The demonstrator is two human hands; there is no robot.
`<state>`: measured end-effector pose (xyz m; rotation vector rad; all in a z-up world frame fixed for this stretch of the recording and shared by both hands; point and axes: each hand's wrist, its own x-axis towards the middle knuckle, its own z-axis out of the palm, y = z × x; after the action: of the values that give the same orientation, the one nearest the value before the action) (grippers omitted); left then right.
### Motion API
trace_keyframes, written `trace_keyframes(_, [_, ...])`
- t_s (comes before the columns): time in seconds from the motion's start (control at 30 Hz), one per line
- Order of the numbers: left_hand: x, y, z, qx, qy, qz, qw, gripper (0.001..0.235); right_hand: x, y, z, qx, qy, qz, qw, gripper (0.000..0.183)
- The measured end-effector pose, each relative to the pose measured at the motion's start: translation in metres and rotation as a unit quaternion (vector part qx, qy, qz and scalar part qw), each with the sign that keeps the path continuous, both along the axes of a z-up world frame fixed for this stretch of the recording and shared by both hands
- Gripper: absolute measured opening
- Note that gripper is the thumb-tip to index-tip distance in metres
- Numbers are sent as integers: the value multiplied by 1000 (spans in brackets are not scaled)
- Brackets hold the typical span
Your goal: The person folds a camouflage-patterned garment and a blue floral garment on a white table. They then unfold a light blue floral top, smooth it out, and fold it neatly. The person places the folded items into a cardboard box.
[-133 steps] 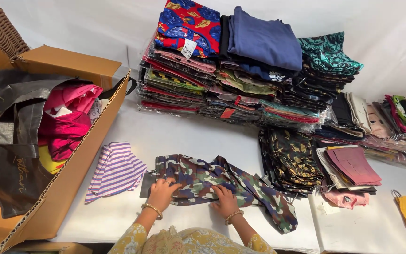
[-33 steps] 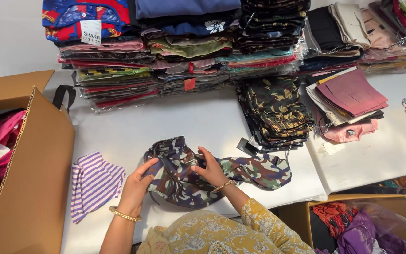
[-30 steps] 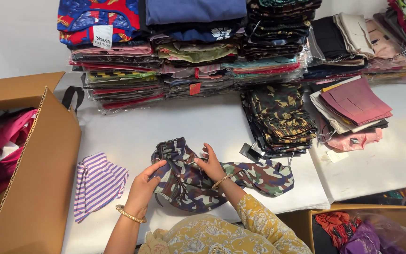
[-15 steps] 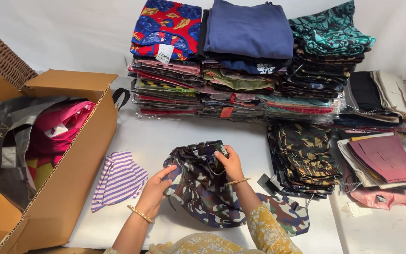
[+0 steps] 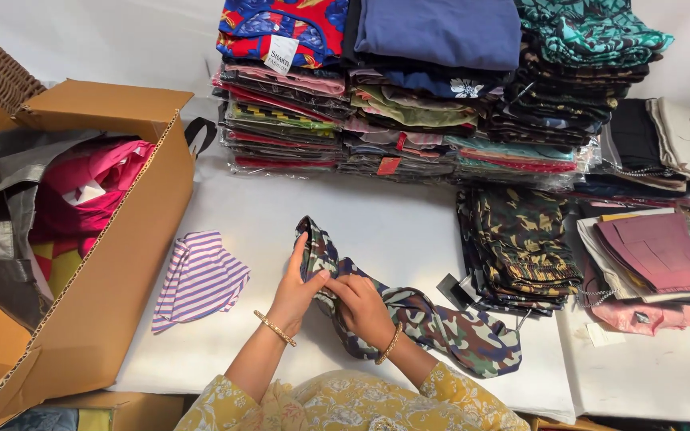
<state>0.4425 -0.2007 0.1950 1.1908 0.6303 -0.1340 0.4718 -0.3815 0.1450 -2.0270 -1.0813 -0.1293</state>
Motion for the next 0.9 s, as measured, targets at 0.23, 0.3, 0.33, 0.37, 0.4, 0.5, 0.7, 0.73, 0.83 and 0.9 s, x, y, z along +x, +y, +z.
trace_keyframes(0.23, [2,68,5,-96,-160,56,981,34,30,-100,-68,-141,108,-105,978,46])
trace_keyframes(0.3, [1,92,1,-99,-161,71,979,34,37,-133,-69,-146,152,-156,965,40])
trace_keyframes(0.33, [1,104,0,-102,-163,87,977,35,41,-151,-69,-151,194,-206,947,34])
trace_keyframes(0.37, [1,109,2,-103,-162,86,978,35,47,-164,-64,-151,195,-207,947,34])
trace_keyframes(0.4, [1,114,4,-104,-160,96,977,35,54,-177,-59,-131,173,-231,948,33])
trace_keyframes(0.5, [3,125,4,-104,-157,111,976,36,63,-204,-57,-109,70,-272,954,24])
trace_keyframes(0.7, [7,135,24,-100,-166,139,971,38,19,-180,-88,-202,-152,-120,960,23])
trace_keyframes(0.73, [8,136,30,-95,-166,150,970,38,8,-173,-108,-233,-124,-76,962,23])
trace_keyframes(0.83, [7,139,50,-76,-165,160,970,37,-17,-134,-101,-188,-71,-55,978,35])
trace_keyframes(0.9, [6,145,50,-68,-171,158,970,38,-21,-132,-107,-179,-65,-73,979,37])
